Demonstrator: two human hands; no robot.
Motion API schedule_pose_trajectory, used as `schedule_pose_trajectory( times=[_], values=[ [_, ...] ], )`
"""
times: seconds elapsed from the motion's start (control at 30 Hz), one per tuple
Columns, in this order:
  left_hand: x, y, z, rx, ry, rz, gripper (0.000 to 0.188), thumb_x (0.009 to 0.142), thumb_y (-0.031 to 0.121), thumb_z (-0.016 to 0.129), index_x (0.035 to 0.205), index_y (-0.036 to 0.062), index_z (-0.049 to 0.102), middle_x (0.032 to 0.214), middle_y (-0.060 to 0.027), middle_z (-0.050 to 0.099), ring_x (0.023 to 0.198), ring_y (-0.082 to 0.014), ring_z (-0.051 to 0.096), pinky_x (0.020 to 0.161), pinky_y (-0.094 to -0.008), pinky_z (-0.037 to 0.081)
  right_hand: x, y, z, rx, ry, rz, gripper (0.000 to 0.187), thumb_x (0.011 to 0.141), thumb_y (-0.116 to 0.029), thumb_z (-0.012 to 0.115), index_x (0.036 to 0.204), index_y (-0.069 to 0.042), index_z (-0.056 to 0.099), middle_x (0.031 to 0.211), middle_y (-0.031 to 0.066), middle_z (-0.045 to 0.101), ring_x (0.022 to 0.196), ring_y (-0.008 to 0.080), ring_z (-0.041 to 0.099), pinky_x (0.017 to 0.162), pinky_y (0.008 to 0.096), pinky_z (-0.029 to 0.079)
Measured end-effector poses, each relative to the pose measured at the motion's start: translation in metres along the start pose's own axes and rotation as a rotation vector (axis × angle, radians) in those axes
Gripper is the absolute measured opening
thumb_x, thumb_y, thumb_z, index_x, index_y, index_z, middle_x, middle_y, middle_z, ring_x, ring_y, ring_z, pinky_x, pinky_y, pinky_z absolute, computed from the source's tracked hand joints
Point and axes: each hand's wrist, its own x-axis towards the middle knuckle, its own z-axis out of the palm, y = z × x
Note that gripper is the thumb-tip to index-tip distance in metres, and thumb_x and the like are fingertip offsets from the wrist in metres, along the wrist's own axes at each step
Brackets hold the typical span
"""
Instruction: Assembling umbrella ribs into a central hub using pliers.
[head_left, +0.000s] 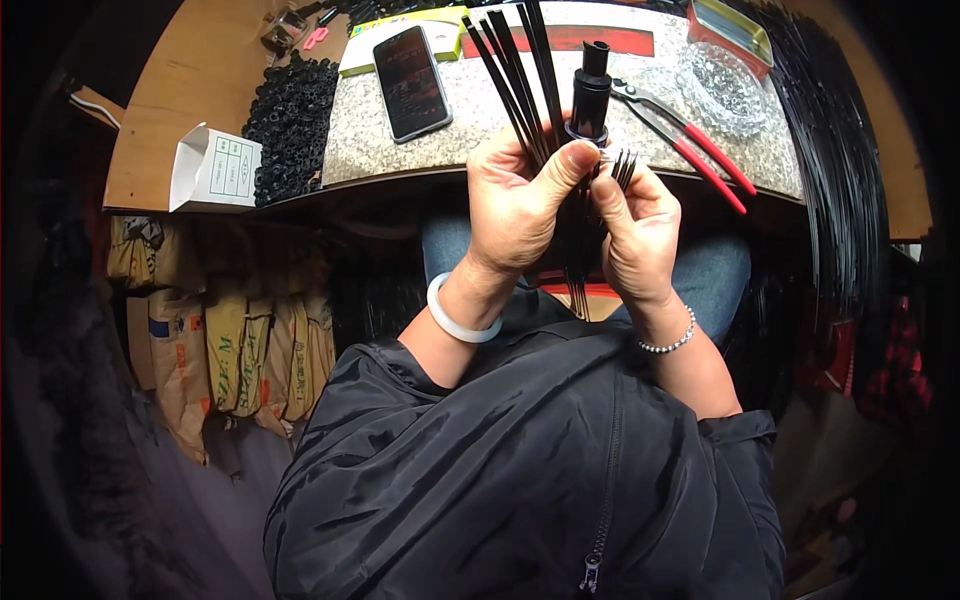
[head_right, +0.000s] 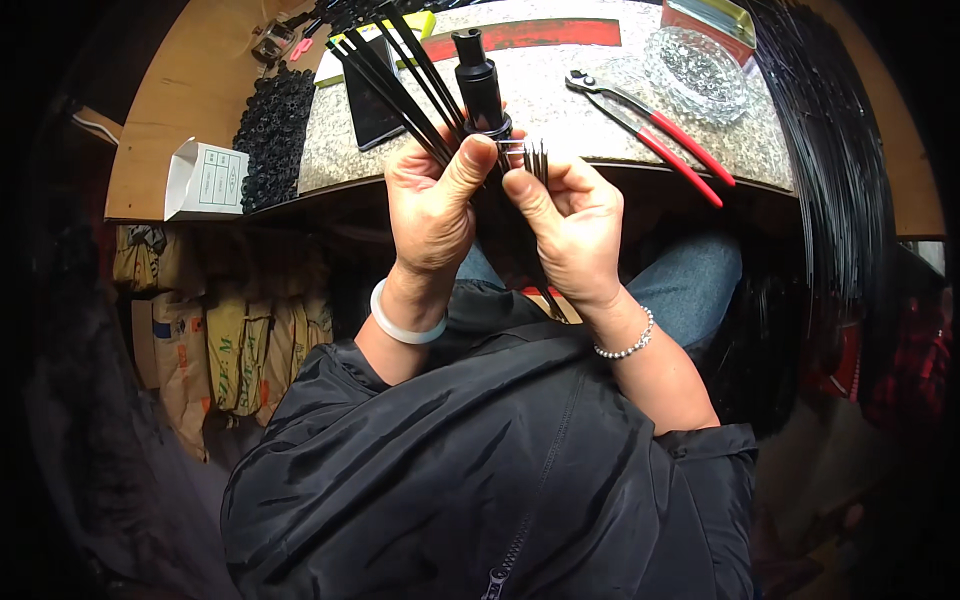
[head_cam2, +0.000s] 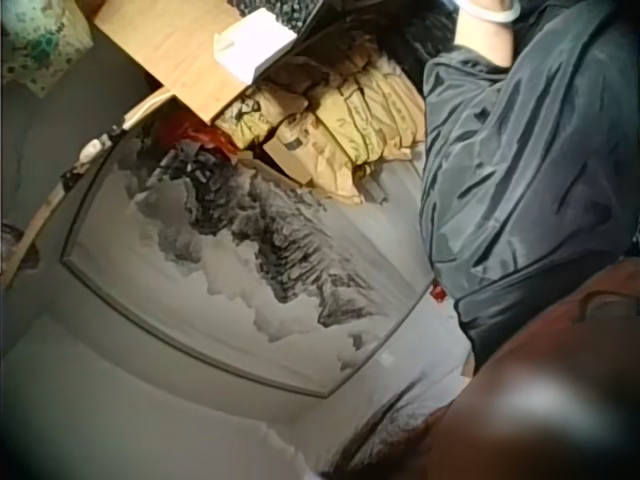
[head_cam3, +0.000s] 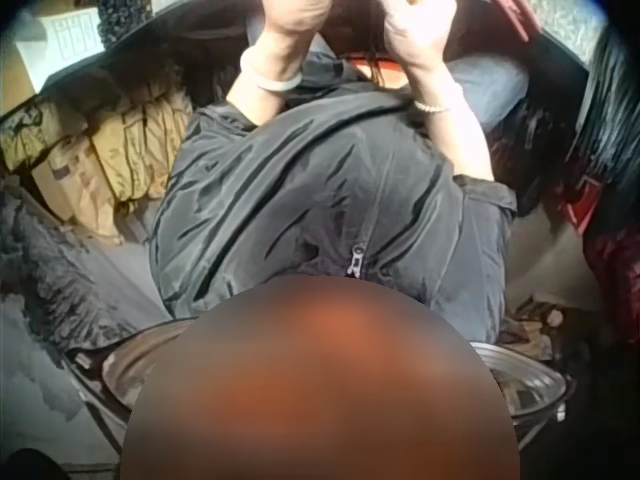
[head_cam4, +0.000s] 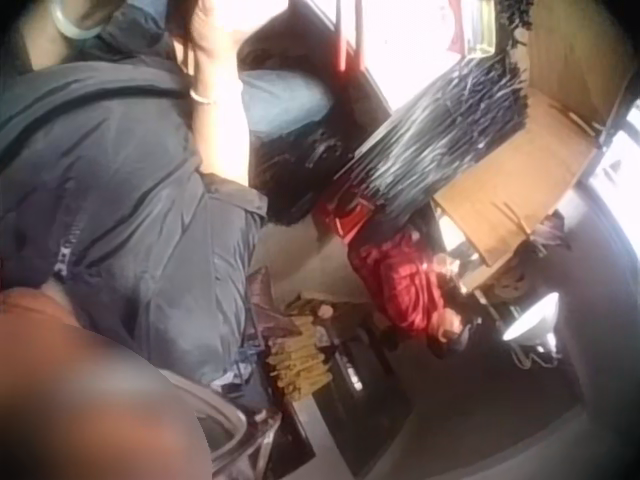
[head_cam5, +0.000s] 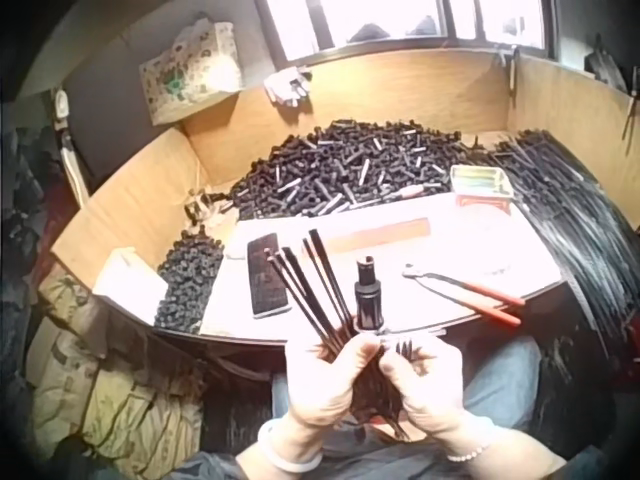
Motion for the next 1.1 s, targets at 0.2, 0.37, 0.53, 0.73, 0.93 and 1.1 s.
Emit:
schedule_pose_trajectory(
  times=[0.2,0.37,0.53,0.73,0.93,1.1],
  values=[
    [0.000,-0.002,0.000,-0.135,-0.018,-0.086,0.021,0.086,0.010,0.066,0.104,-0.0003,0.064,0.088,-0.0027,0.067,0.078,-0.0075,0.060,0.070,-0.0212,0.049,0.009,-0.003,-0.009,0.064,-0.069,0.145,0.018,0.087,-0.014,0.065,0.096,0.002,0.062,0.089,0.0045,0.065,0.077,0.0069,0.058,0.072,0.0203,0.048],
    [0.001,0.001,0.000,-0.089,-0.037,-0.071,0.025,0.083,0.010,0.069,0.104,-0.0010,0.064,0.089,-0.0033,0.067,0.081,-0.0071,0.059,0.072,-0.0210,0.048,0.006,0.004,-0.004,0.046,-0.043,0.046,0.013,0.086,-0.007,0.065,0.095,0.001,0.062,0.089,0.0055,0.066,0.077,0.0084,0.060,0.074,0.0218,0.049],
    [0.001,0.001,0.007,0.072,0.103,0.142,0.028,0.082,0.006,0.069,0.107,-0.0033,0.060,0.087,-0.0047,0.066,0.073,-0.0071,0.060,0.065,-0.0211,0.050,0.006,0.003,-0.003,0.202,-0.037,0.022,0.014,0.084,-0.003,0.066,0.097,0.000,0.062,0.090,0.0038,0.065,0.082,0.0075,0.058,0.077,0.0208,0.047],
    [-0.002,-0.004,-0.003,0.094,0.054,0.063,0.030,0.084,0.010,0.067,0.110,-0.0031,0.059,0.094,-0.0092,0.066,0.083,-0.0132,0.062,0.075,-0.0258,0.050,0.007,0.000,-0.004,0.147,-0.041,0.092,0.013,0.084,-0.004,0.066,0.096,0.001,0.064,0.090,0.0032,0.065,0.080,0.0064,0.058,0.075,0.0212,0.047],
    [-0.005,-0.010,-0.001,0.118,0.076,0.137,0.032,0.085,0.015,0.066,0.111,-0.0022,0.060,0.101,-0.0109,0.066,0.087,-0.0162,0.063,0.083,-0.0298,0.050,0.010,0.001,0.001,0.108,-0.048,0.112,0.012,0.087,-0.007,0.063,0.097,0.001,0.063,0.089,0.0023,0.065,0.080,0.0051,0.057,0.073,0.0196,0.047],
    [-0.004,-0.010,-0.001,0.127,0.096,0.147,0.028,0.083,0.010,0.068,0.107,-0.0022,0.061,0.094,-0.0077,0.066,0.081,-0.0116,0.062,0.075,-0.0254,0.049,0.011,0.000,-0.001,0.114,-0.070,0.135,0.013,0.087,-0.006,0.063,0.098,0.000,0.063,0.091,0.0028,0.065,0.080,0.0052,0.057,0.074,0.0191,0.047]
  ],
)
